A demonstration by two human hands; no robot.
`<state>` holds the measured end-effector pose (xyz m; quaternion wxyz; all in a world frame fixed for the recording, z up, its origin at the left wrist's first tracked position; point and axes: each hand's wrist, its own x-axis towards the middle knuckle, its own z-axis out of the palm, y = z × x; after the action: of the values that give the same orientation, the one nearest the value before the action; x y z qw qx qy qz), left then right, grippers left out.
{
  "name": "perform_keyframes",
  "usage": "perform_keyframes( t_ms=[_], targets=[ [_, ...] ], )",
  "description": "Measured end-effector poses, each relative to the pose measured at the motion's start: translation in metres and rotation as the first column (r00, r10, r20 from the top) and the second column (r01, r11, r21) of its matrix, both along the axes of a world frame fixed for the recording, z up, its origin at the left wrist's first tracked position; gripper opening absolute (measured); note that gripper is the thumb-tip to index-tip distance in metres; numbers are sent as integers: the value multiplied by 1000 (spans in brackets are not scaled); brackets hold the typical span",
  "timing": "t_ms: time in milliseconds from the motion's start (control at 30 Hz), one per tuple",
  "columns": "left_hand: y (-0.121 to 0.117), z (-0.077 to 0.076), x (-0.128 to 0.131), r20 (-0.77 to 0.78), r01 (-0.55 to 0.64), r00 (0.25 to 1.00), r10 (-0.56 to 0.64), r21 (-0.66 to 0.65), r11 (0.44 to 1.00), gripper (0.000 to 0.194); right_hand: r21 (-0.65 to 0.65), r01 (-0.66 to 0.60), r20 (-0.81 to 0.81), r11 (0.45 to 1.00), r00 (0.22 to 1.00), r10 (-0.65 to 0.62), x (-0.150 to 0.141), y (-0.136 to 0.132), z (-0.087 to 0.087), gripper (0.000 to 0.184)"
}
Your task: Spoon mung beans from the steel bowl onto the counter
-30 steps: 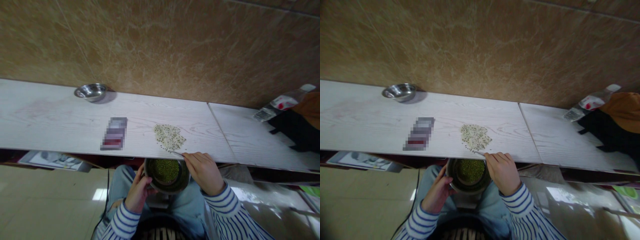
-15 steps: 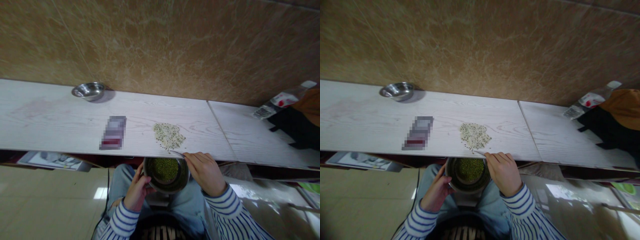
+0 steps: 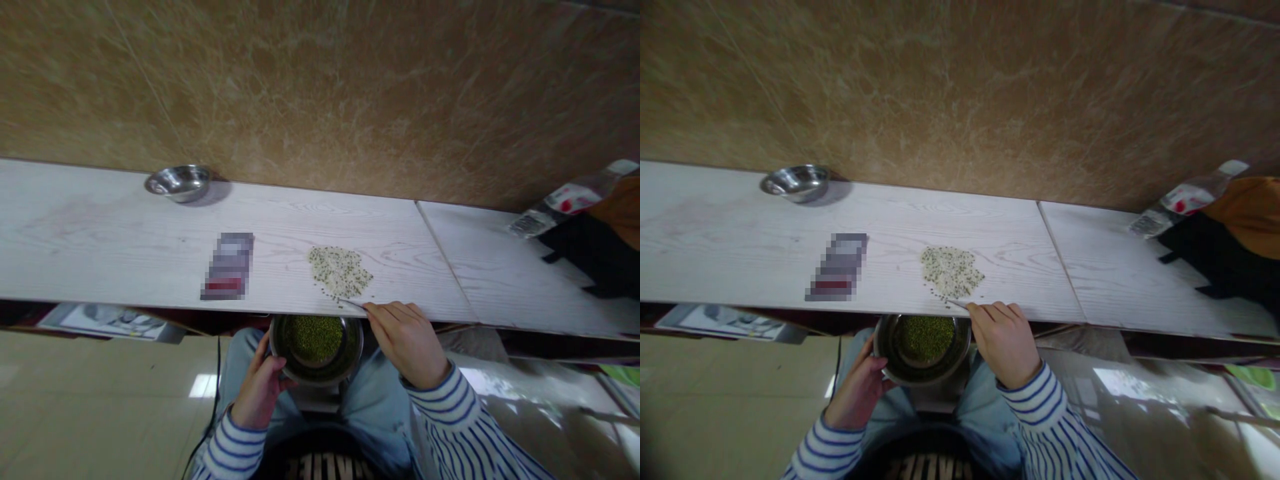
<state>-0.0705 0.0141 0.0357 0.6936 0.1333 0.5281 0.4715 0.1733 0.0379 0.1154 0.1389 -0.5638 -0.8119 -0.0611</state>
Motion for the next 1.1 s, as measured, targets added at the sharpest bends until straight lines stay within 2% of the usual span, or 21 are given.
perform_keyframes(
  t_ms=[600, 1100],
  targets=[
    [1, 5, 1, 20, 7, 1000, -7, -1, 1000, 71, 28, 21, 36, 999, 999, -22, -7, 10, 1, 23],
    [2, 5, -1, 20, 1, 1000, 0, -11, 1000, 68, 27, -25, 21, 999, 999, 25, -11, 10, 2, 22]
  ],
)
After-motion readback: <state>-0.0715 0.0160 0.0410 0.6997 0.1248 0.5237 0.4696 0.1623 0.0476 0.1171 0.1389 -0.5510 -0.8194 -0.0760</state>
